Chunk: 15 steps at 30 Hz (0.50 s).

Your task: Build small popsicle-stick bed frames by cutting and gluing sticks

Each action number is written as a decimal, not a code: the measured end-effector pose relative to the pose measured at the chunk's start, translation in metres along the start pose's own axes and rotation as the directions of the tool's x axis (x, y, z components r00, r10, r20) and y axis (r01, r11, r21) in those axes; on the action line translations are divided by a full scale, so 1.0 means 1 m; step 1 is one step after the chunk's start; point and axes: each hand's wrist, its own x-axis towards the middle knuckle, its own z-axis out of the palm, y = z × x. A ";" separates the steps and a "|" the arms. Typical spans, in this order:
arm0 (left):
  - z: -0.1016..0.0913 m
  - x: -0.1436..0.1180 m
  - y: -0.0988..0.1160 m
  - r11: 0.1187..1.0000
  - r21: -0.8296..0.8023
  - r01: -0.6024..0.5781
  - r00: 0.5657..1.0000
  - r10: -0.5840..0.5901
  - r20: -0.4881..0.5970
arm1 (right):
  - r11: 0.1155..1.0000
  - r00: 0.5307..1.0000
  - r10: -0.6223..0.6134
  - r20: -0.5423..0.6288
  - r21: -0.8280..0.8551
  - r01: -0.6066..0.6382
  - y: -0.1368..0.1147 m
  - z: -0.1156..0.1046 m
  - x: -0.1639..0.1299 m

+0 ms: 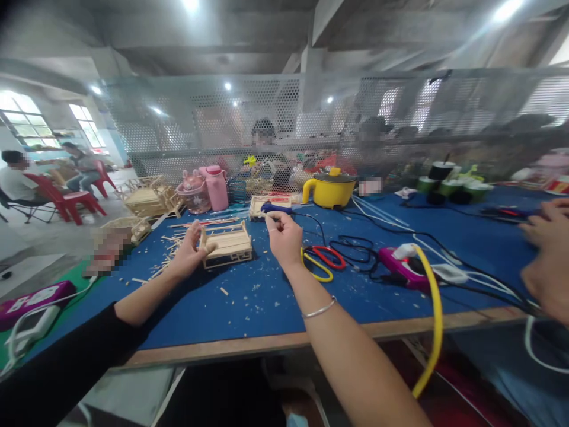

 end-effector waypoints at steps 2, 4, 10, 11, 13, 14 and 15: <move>-0.007 -0.005 0.008 0.987 0.131 -0.088 0.989 0.102 -0.106 | 0.998 0.998 -0.054 0.033 -0.040 0.055 -0.001 0.001 -0.003; -0.012 -0.009 0.028 0.934 0.274 -0.228 0.924 0.297 -0.240 | 0.983 0.980 -0.165 0.110 -0.067 0.173 -0.005 0.003 -0.009; -0.003 -0.011 0.100 0.911 0.251 -0.326 0.943 0.295 0.153 | 0.854 0.811 -0.480 0.335 -0.035 0.519 -0.036 0.010 -0.017; -0.001 -0.009 0.106 0.914 0.258 -0.314 0.946 0.278 0.167 | 0.837 0.790 -0.502 0.352 -0.034 0.546 -0.041 0.011 -0.015; 0.000 -0.005 0.111 0.921 0.265 -0.284 0.955 0.246 0.167 | 0.819 0.765 -0.513 0.390 -0.046 0.573 -0.046 0.012 -0.009; 0.000 -0.003 0.111 0.926 0.261 -0.271 0.958 0.234 0.163 | 0.815 0.755 -0.508 0.415 -0.054 0.578 -0.047 0.012 -0.006; 0.000 -0.001 0.109 0.930 0.253 -0.265 0.960 0.228 0.164 | 0.812 0.745 -0.500 0.440 -0.061 0.581 -0.047 0.012 -0.004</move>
